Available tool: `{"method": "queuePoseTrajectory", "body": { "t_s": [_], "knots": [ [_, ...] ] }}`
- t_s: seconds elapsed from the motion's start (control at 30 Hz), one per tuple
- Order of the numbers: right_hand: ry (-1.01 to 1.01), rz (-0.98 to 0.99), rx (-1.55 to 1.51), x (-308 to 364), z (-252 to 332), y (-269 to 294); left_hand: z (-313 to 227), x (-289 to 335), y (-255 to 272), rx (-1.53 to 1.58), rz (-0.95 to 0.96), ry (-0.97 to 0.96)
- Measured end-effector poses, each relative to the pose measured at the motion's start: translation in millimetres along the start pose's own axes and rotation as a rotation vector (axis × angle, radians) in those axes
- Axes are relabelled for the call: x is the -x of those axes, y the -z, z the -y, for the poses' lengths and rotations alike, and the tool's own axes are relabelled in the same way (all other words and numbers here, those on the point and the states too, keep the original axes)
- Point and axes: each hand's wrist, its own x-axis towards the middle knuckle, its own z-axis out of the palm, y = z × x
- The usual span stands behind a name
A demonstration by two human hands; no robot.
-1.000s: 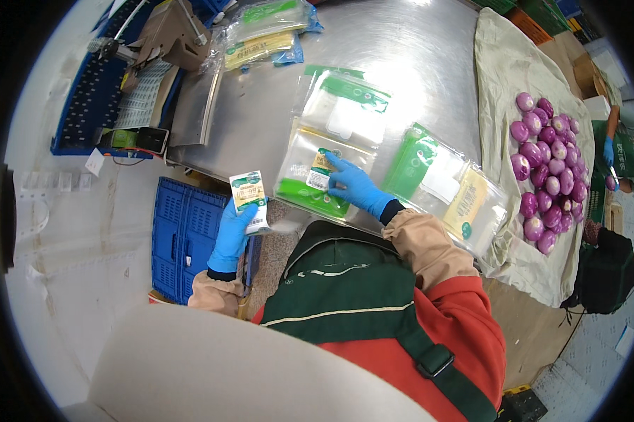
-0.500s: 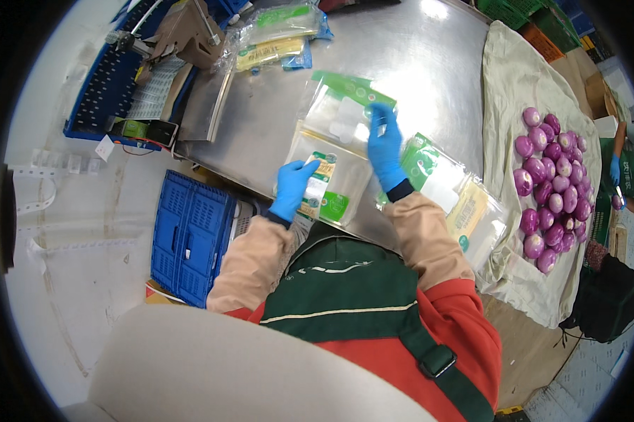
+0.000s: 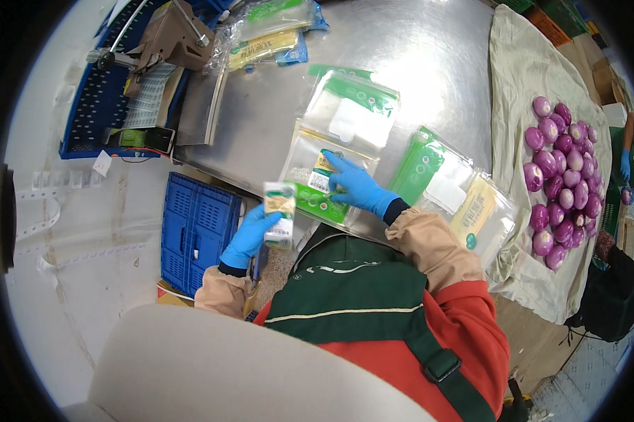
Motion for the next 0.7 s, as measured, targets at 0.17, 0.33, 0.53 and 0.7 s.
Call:
{"method": "queuePoseTrajectory", "body": {
  "t_s": [0.17, 0.33, 0.53, 0.7],
  "knots": [
    [0.052, -0.1, -0.074, 2, -17, -8, 7, -17, 2, 0.033, -0.081, -0.219],
    [-0.477, -0.971, -0.511, -23, -21, 49, -2, -61, -35, 0.046, -0.021, -0.294],
    [-0.232, -0.616, -0.171, -36, 22, 35, 4, -144, -62, -0.122, -0.196, -0.18],
    [-0.403, -0.136, 0.063, -23, 3, -1, -6, -103, -51, -0.457, 0.124, -0.098]
  ]
}}
